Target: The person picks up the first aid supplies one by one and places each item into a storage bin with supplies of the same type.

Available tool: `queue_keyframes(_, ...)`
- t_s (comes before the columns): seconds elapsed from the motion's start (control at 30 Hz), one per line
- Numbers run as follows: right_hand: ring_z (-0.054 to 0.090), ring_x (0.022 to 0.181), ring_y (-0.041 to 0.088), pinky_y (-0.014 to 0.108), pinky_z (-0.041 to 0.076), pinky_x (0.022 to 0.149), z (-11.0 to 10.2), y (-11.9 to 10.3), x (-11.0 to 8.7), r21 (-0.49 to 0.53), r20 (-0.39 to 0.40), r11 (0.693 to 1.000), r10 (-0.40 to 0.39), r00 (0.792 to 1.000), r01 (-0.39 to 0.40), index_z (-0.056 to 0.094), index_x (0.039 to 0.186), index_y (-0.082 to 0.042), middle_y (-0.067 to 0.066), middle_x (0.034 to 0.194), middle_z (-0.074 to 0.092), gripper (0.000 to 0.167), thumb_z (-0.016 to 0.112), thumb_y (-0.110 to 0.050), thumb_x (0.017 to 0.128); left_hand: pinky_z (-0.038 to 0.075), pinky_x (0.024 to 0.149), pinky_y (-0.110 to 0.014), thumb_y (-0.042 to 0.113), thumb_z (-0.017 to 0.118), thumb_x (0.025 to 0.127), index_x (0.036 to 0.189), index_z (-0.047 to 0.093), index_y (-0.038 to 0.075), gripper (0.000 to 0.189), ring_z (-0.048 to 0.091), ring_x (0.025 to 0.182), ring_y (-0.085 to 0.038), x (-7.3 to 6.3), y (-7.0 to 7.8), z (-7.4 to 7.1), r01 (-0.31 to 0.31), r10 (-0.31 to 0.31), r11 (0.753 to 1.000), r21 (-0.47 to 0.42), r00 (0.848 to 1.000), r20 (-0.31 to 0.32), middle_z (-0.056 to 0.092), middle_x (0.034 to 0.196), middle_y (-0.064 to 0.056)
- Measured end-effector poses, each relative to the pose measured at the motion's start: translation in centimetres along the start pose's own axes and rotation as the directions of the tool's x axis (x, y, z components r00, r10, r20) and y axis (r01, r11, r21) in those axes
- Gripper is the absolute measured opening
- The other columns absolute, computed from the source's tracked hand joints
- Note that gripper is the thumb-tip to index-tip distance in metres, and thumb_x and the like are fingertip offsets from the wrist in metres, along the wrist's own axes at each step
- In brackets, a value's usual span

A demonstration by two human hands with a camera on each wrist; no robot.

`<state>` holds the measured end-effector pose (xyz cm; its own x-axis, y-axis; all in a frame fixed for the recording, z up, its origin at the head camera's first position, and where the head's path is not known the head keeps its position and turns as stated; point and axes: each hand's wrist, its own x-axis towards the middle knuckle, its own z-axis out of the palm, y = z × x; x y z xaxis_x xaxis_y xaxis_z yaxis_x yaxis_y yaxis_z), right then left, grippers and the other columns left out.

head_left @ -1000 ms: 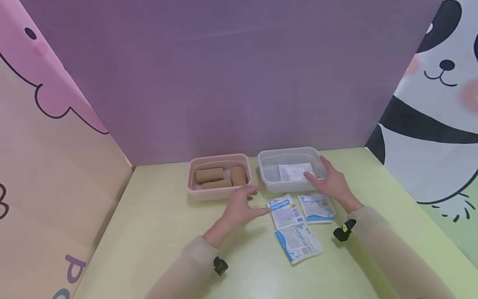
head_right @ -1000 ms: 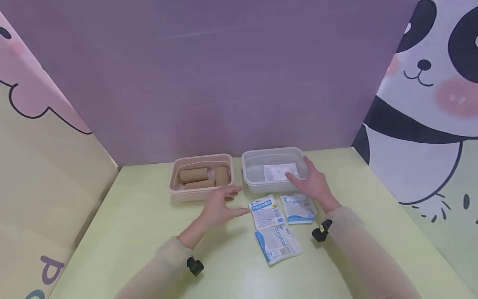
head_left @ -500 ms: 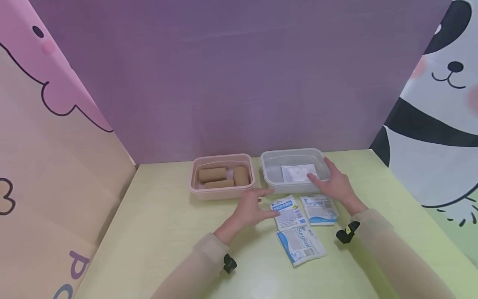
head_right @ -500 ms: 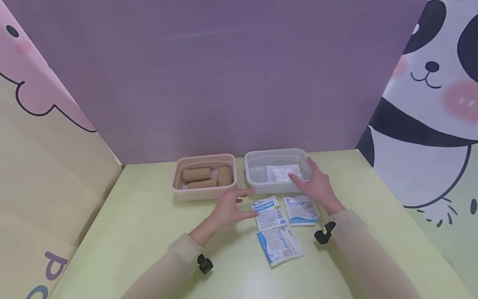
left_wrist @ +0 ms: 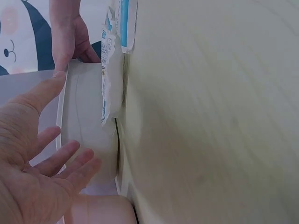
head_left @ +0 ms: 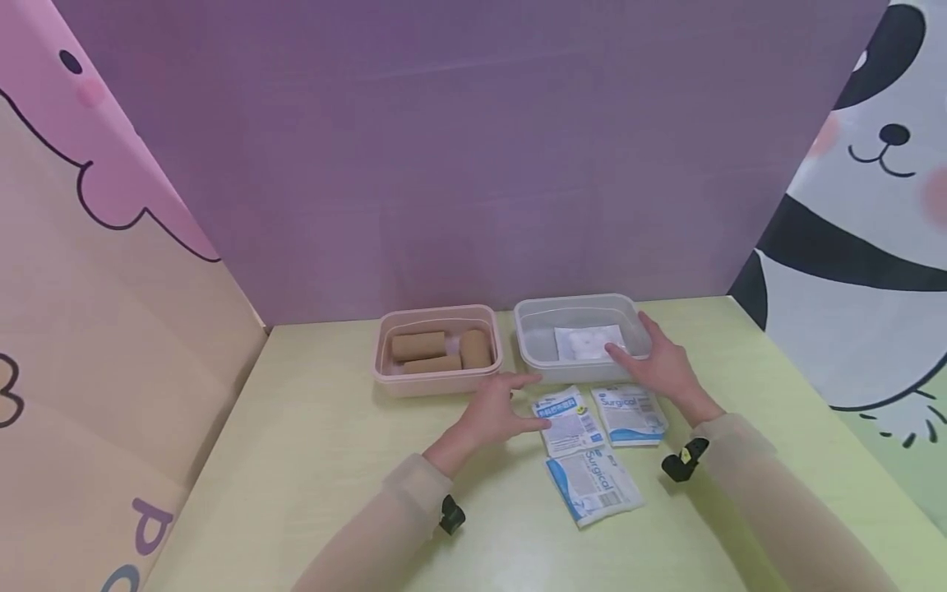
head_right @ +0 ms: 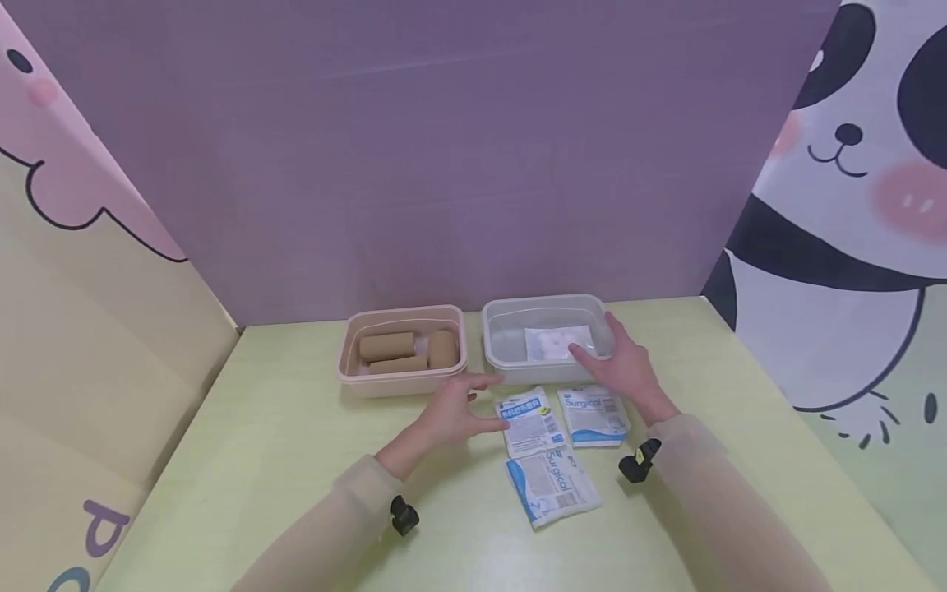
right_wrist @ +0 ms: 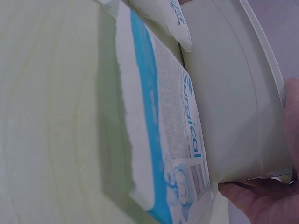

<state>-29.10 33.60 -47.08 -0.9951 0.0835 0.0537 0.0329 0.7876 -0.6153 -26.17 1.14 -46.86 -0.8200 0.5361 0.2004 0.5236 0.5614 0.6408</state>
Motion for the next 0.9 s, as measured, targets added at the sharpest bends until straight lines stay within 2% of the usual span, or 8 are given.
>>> queue_keyframes(0.13,0.039,0.147,0.062,0.079,0.038,0.112,0.1,0.0,-0.1,0.001,0.001,1.0,0.001,1.0,-0.001,-0.004,0.172,-0.012,0.037,0.167,0.031,0.114,0.056,-0.074,0.097,0.057,0.105,-0.032,0.038,0.093,0.083,0.148,0.064,0.013,0.075,0.067,0.132,-0.025,0.2,0.0,0.0,0.007,-0.008,1.0,0.018,1.0,0.026,0.067,0.149,-0.003)
queue_keyframes(0.33,0.039,0.145,0.063,0.08,0.038,0.111,0.0,-0.1,0.0,0.002,0.008,1.0,0.001,1.0,-0.001,-0.003,0.172,-0.01,0.038,0.166,0.031,0.113,0.055,-0.073,0.098,0.055,0.109,-0.037,0.036,0.093,0.083,0.15,0.062,0.014,0.077,0.066,0.133,-0.03,0.6,-0.1,0.3,0.006,-0.006,1.0,-0.006,0.998,0.064,0.067,0.15,-0.002)
queue_keyframes(0.43,0.038,0.146,0.063,0.08,0.038,0.112,0.1,-0.1,0.0,0.001,0.011,1.0,0.005,1.0,-0.005,-0.003,0.172,-0.01,0.038,0.166,0.03,0.114,0.055,-0.074,0.098,0.053,0.113,-0.038,0.035,0.094,0.082,0.15,0.062,0.013,0.078,0.064,0.136,-0.029,0.9,-0.1,0.5,-0.003,0.004,1.0,-0.01,0.997,0.079,0.067,0.15,-0.002)
queue_keyframes(0.53,0.038,0.146,0.063,0.079,0.038,0.112,0.3,-0.3,0.1,0.005,0.013,1.0,0.005,1.0,-0.006,-0.004,0.172,-0.01,0.037,0.167,0.03,0.114,0.056,-0.074,0.098,0.05,0.117,-0.037,0.034,0.094,0.082,0.15,0.062,0.011,0.079,0.062,0.14,-0.026,1.3,-0.2,0.7,-0.028,0.028,1.0,-0.001,0.995,0.094,0.066,0.151,-0.001)
queue_keyframes(0.63,0.039,0.146,0.063,0.079,0.038,0.112,0.4,-0.4,0.1,0.008,0.015,1.0,-0.005,1.0,0.004,-0.003,0.172,-0.01,0.037,0.167,0.03,0.113,0.056,-0.073,0.098,0.047,0.119,-0.033,0.036,0.094,0.082,0.149,0.062,0.011,0.079,0.06,0.142,-0.021,1.7,-0.2,1.0,-0.057,0.052,0.997,0.053,0.993,0.104,0.065,0.151,-0.001)
queue_keyframes(0.73,0.041,0.144,0.063,0.079,0.039,0.112,0.3,-0.5,0.0,0.003,0.011,1.0,-0.01,1.0,0.01,-0.003,0.172,-0.009,0.038,0.166,0.031,0.113,0.056,-0.073,0.098,0.047,0.118,-0.03,0.038,0.092,0.084,0.15,0.061,0.011,0.078,0.062,0.139,-0.019,2.2,0.0,1.4,-0.079,0.067,0.993,0.086,0.988,0.135,0.065,0.151,-0.001)
queue_keyframes(0.9,0.043,0.142,0.063,0.078,0.041,0.111,0.2,-0.4,-0.1,-0.002,0.003,1.0,-0.006,1.0,0.006,-0.003,0.171,-0.009,0.038,0.165,0.033,0.114,0.056,-0.073,0.098,0.049,0.112,-0.025,0.038,0.091,0.086,0.153,0.058,0.01,0.079,0.065,0.131,-0.019,2.8,0.7,1.7,-0.087,0.07,0.993,0.075,0.978,0.197,0.064,0.153,-0.003)
